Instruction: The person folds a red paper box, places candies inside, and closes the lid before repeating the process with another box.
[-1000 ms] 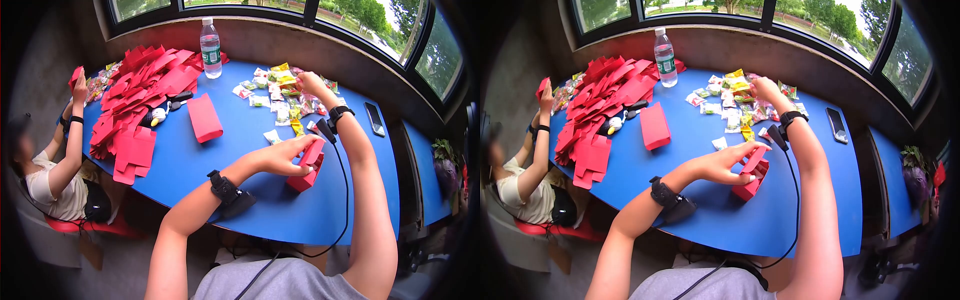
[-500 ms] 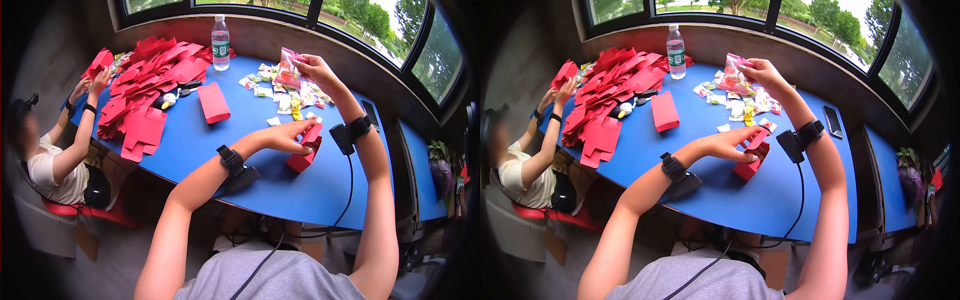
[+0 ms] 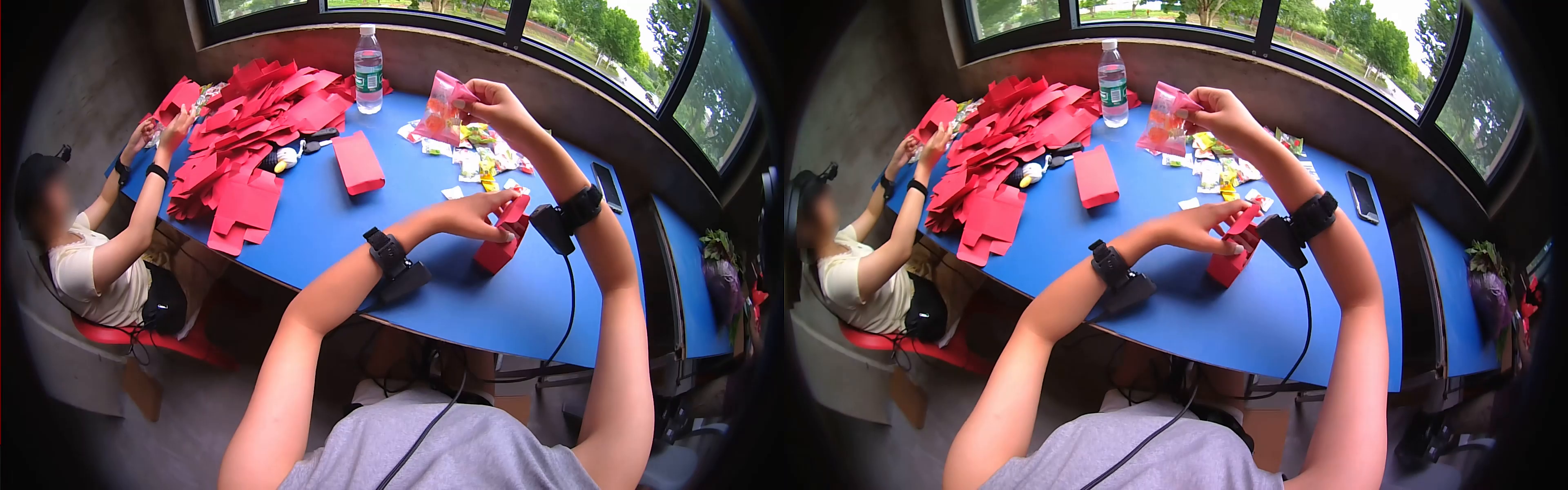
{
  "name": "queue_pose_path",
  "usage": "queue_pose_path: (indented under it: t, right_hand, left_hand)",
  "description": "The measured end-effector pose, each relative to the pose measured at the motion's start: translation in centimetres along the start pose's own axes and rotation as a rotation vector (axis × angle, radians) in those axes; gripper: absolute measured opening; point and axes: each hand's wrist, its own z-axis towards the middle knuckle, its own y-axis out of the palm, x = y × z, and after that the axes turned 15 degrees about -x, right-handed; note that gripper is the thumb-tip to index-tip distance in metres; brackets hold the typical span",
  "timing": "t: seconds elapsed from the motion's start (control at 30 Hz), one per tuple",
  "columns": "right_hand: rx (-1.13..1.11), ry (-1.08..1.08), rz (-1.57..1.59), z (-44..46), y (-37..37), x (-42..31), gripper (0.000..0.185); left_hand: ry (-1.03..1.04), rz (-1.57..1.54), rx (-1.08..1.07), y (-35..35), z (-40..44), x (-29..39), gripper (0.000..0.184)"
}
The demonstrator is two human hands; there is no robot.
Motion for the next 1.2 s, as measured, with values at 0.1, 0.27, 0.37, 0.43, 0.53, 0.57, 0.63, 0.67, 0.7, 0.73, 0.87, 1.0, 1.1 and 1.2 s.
queue_pose_path:
  t: [0.1, 0.27, 0.37, 0.43, 0.53, 0.57, 0.63, 0.67, 0.7, 0.73, 0.87, 1.0, 1.1, 1.2]
  right_hand:
    - [0.017, 0.023, 0.021, -0.4, -0.3, 0.7, 0.015]
    - [-0.05, 0.207, 0.049, -2.6, 0.3, 2.3, 0.035]
    - [0.037, 0.246, -0.212, -6.2, 0.0, 3.5, 0.042]
    - [0.012, 0.347, -0.176, -9.7, -0.2, 3.1, 0.044]
    - [-0.119, 0.51, -0.002, -14.2, 0.2, 2.7, 0.04]
    - [-0.124, 0.467, 0.163, -15.4, 0.5, 2.8, 0.034]
    - [-0.114, 0.408, 0.244, -16.3, 1.5, 3.2, 0.03]
    - [-0.066, 0.38, 0.271, -16.6, 2.1, 3.1, 0.022]
    - [-0.066, 0.387, 0.278, -17.0, 2.6, 3.4, 0.022]
    - [-0.029, 0.376, 0.317, -17.3, 2.9, 3.9, 0.02]
    - [0.044, 0.415, 0.409, -17.8, 4.3, 5.2, 0.031]
    - [0.134, 0.365, 0.425, -17.6, 5.8, 5.2, 0.049]
    - [0.169, 0.359, 0.441, -17.7, 5.5, 5.9, 0.047]
    - [0.163, 0.318, 0.398, -17.8, 5.6, 6.1, 0.037]
  left_hand:
    - [-0.032, 0.026, 0.003, -0.1, 0.0, -0.1, 0.074]
    - [-0.018, -0.002, 0.016, 0.0, -0.1, -0.2, 0.076]
    - [-0.053, -0.008, 0.035, 0.0, 0.1, -0.5, 0.077]
    - [-0.046, 0.019, 0.005, -0.1, 0.2, -0.9, 0.079]
    - [0.001, 0.032, -0.003, -0.2, 0.0, -0.7, 0.078]
    - [-0.008, -0.006, -0.01, -0.1, -0.1, -0.5, 0.075]
    - [0.017, -0.042, -0.014, -0.1, 0.0, -0.1, 0.072]
    - [0.004, -0.006, 0.004, 0.0, -0.1, 0.2, 0.07]
    - [-0.003, 0.091, 0.032, 0.1, -0.2, 0.8, 0.069]
    - [0.008, 0.149, 0.036, 0.0, -0.4, 1.3, 0.067]
    - [0.01, 0.332, 0.108, 0.1, 0.1, 1.3, 0.063]
    - [0.043, 0.349, 0.165, 0.7, 0.2, 1.9, 0.065]
    - [0.122, 0.345, 0.151, 0.3, 0.3, 0.8, 0.056]
    - [0.188, 0.306, 0.01, 0.8, -0.2, 1.4, 0.05]
